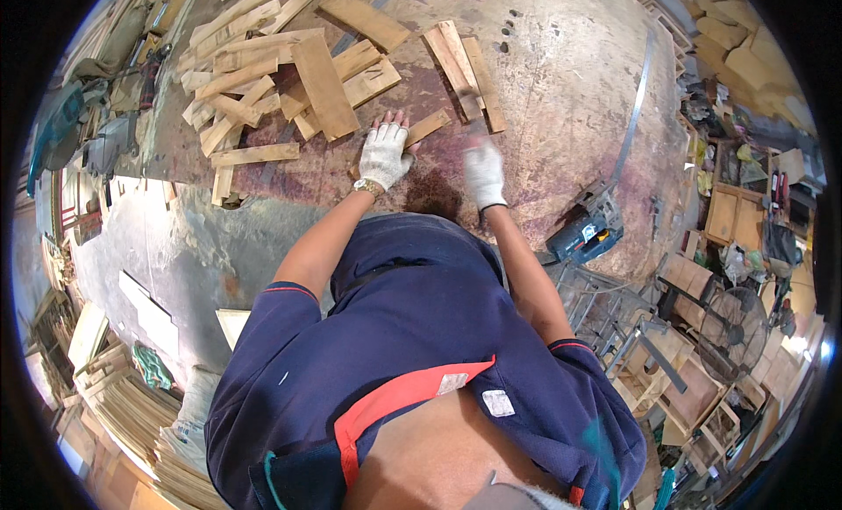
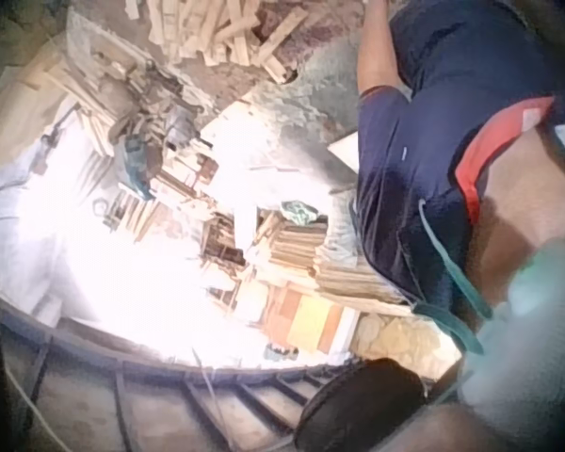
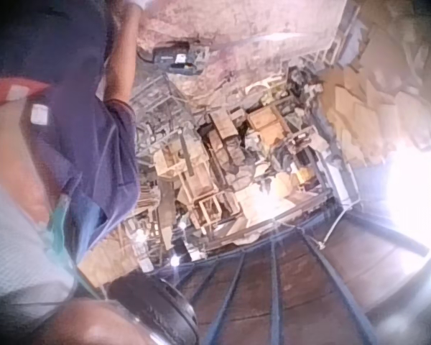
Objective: The person uses a hammer to split small wooden pieces on a workbench, then switches to an angle grinder to smooth and shape the wood, producing sparks. The person handles multiple wood pieces sequentially.
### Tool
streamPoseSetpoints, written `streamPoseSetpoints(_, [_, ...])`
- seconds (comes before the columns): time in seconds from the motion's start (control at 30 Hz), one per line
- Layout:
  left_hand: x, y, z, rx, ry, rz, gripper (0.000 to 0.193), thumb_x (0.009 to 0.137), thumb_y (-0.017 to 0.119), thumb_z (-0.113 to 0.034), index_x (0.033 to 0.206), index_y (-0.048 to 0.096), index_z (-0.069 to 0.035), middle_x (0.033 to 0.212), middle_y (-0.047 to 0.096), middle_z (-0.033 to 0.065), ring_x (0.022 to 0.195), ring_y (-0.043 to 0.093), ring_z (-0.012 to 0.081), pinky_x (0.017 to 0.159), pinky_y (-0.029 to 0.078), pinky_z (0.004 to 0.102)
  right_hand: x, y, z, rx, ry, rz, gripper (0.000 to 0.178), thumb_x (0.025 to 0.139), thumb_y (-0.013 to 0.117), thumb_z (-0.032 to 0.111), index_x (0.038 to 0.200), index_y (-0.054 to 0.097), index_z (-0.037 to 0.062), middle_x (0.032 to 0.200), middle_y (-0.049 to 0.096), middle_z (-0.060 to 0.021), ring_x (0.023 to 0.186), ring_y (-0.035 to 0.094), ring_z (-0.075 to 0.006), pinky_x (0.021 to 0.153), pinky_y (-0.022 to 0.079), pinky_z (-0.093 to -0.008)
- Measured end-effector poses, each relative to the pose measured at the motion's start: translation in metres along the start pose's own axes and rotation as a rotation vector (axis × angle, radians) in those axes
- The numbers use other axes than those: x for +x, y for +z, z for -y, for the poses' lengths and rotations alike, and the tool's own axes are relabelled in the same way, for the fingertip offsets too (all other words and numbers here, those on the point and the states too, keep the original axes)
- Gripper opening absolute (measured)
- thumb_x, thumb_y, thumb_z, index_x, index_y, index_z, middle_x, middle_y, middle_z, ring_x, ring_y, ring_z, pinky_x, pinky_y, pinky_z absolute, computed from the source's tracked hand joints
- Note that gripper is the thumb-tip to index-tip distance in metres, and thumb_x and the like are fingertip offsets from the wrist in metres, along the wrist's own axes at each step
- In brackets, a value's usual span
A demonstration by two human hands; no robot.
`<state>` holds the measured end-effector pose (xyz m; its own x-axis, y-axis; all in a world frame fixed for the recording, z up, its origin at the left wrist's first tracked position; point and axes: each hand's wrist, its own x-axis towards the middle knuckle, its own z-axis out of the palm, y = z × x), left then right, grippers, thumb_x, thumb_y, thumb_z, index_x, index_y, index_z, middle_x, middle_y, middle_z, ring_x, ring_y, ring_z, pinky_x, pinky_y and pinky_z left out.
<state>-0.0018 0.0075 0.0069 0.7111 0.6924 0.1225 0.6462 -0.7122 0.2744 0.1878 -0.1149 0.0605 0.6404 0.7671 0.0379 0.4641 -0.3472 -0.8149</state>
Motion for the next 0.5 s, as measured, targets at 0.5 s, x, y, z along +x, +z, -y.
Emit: streamPoseSetpoints(0.5, [0.004, -0.001, -0.001, -0.030, 0.024, -0.021, 0.067, 0.091, 0.068, -0.039, 0.146, 0.052, -0.003, 0.159, 0.045, 0.0155, 0.150, 0.037, 0.0321, 0.125, 0.027, 0.0488, -0.006, 0.003, -0.009, -0.467, 0.071, 0.373, 0.041, 0.104, 0.050, 0.042, 0.108, 0.064, 0.0037, 0.078, 0.067, -0.0281, 0.079, 0.067, -0.0502, 0.069, 0.051, -0.0581])
